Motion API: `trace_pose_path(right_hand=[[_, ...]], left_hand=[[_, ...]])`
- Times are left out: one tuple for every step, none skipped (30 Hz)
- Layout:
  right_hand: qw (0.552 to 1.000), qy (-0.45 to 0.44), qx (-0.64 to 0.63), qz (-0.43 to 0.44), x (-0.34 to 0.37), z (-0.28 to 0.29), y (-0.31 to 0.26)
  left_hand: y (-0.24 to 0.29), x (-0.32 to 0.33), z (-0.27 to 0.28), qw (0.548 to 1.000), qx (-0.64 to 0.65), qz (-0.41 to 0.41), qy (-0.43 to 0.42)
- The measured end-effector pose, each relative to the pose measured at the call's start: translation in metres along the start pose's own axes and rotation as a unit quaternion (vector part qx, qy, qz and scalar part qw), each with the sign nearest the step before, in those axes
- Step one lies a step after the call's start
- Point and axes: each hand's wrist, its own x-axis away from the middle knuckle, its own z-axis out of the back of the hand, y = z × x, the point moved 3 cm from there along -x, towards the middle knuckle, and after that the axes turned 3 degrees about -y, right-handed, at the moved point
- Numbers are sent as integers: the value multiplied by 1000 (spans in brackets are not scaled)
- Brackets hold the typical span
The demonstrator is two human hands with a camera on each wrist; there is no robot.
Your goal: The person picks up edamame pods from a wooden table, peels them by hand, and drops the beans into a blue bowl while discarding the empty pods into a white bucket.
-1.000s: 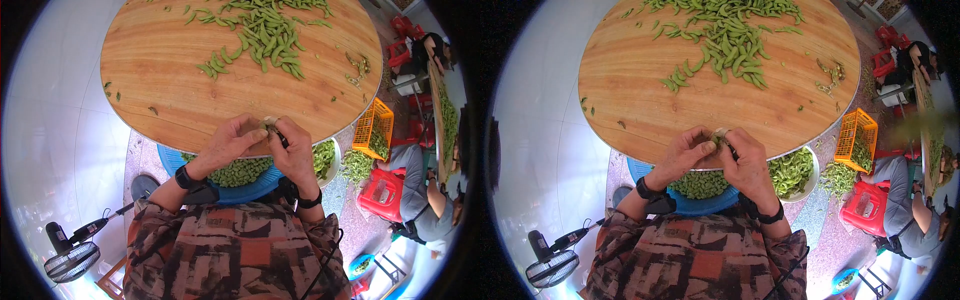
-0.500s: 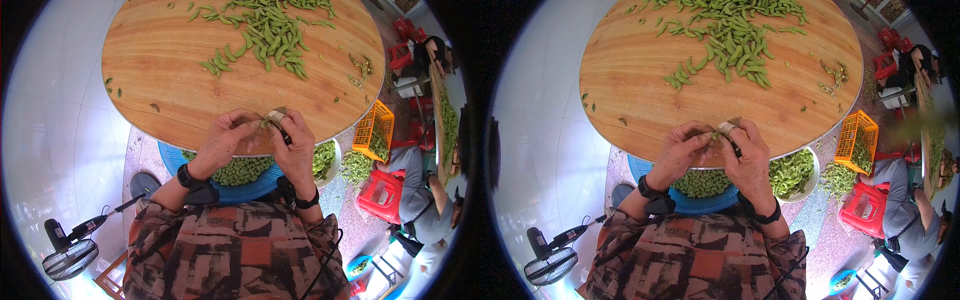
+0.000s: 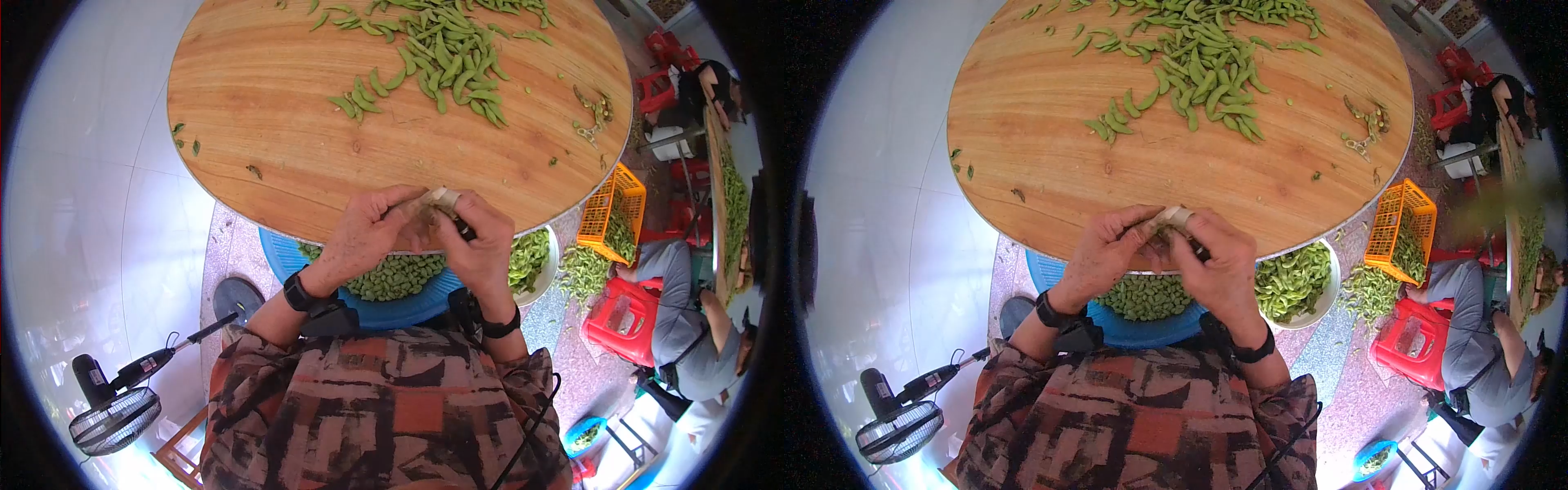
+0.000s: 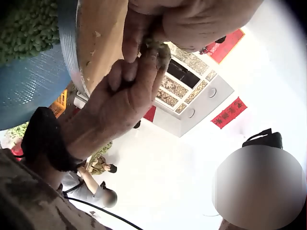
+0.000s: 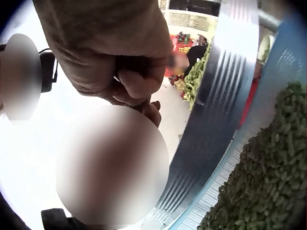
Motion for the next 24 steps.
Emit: trace_pose_path(right_hand=[[1000,-1,-1,0,-1,1,1],[990,-5,-112,-81,-1,1,6],[962,-10,-222,-162,-1,1,12],[962,-11,-221,-162,-1,4,16],[934,-20,-301,-193,0,7,24],[899,-28,-377,-221,1,11,30],[899,-29,-378,-220,1,22,30],[924,-43,-314,-213,3,36,26],[945,-58,-250,-205,4,52,21],[962,-69,-191,-184,11,70,17],[986,-122,-77,-88,13,93,17],[987,-151,-28,-55,20,110,18],[984,-170,-4,-59,23,120,15],[976,-170,44,-126,34,133,26],[967,-156,114,-164,39,142,30],[952,-140,182,-201,42,148,33],[952,-140,183,-200,41,149,33],[938,-124,239,-220,41,152,33],[919,-106,295,-239,40,155,34],[919,-105,296,-238,40,155,34],[934,-90,278,-206,38,153,34],[947,-75,259,-175,36,150,31],[947,-74,259,-174,34,149,27],[952,-81,248,-159,29,144,18]], left_hand=[[2,0,-1,999,33,-4,-37],[2,-1,1,999,33,-4,-36],[1,-1,3,998,31,13,-45],[-1,0,4,998,30,31,-53],[0,2,6,998,30,30,-53],[0,3,7,996,58,37,-58],[1,4,9,993,85,44,-64],[2,6,14,993,85,44,-63],[10,9,16,981,-73,-57,-168],[16,14,18,924,-228,-156,-264],[19,17,24,924,-230,-156,-261],[24,19,31,905,-314,-172,-231],[27,23,38,878,-395,-186,-199],[30,21,48,878,-396,-186,-195],[37,10,66,847,-489,-188,-90],[44,-2,83,799,-571,-186,15],[48,-15,98,801,-560,-199,67],[52,-30,111,801,-547,-213,119],[54,-45,120,800,-547,-216,120],[57,-59,127,782,-561,-243,121],[61,-66,129,763,-575,-269,122],[63,-70,131,763,-575,-271,122],[63,-74,130,757,-590,-262,100],[63,-77,128,751,-605,-252,77]])
